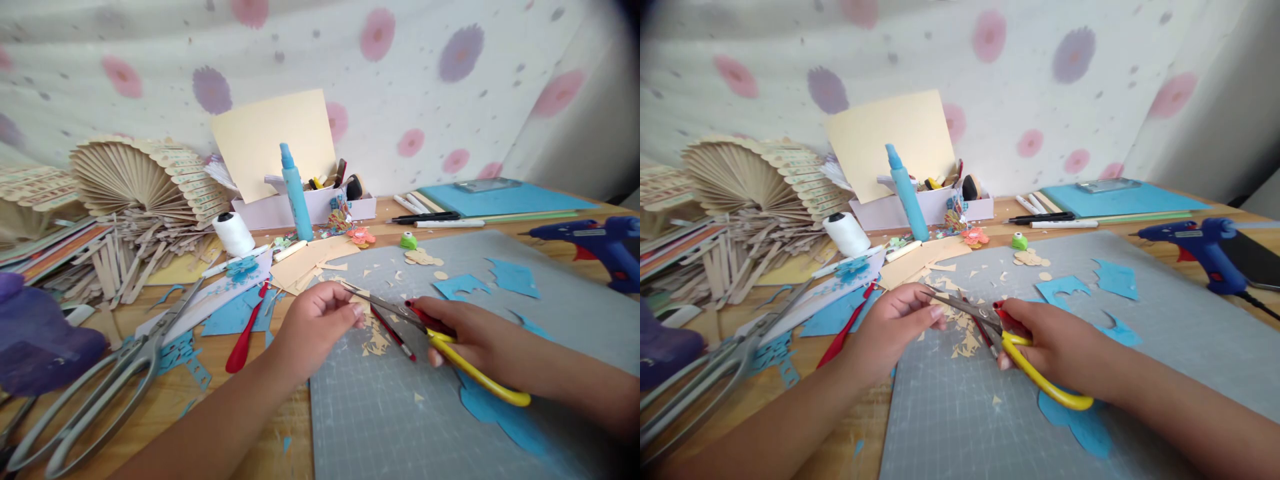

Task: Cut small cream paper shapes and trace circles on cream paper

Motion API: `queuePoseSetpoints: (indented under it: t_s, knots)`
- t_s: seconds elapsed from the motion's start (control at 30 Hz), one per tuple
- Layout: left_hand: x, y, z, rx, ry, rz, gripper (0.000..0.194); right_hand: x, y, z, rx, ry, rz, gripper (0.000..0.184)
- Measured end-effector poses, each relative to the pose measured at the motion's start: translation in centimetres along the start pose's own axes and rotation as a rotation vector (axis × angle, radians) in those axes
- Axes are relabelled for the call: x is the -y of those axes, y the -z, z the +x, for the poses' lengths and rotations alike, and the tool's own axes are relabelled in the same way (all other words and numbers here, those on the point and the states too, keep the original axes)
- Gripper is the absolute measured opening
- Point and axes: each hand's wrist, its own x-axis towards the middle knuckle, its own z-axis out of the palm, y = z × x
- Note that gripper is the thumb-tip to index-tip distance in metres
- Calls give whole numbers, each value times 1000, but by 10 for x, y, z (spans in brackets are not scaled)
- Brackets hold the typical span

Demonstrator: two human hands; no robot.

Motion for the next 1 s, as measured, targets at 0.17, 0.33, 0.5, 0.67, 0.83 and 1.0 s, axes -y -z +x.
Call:
queuePoseSetpoints:
  t_s: [0.17,0.33,0.5,0.67,0.83,1.0]
  knots:
    - [1,0,1,5,-3,26,10,-2,1,-1,-6,-2,-89,28]
    - [0,1,-1,2,-20,56,12,-9,3,0,-82,-57,-241,27]
    - [0,3,-2,-17,-47,36,15,-11,6,-2,-127,56,-52,23]
    - [2,1,-1,19,-9,-84,17,-8,8,-10,-156,73,-67,20]
    - [0,2,1,-16,-76,-80,16,-4,8,-13,-53,43,-106,29]
    - [1,4,1,-6,-98,-86,13,-1,5,-10,-96,9,-158,31]
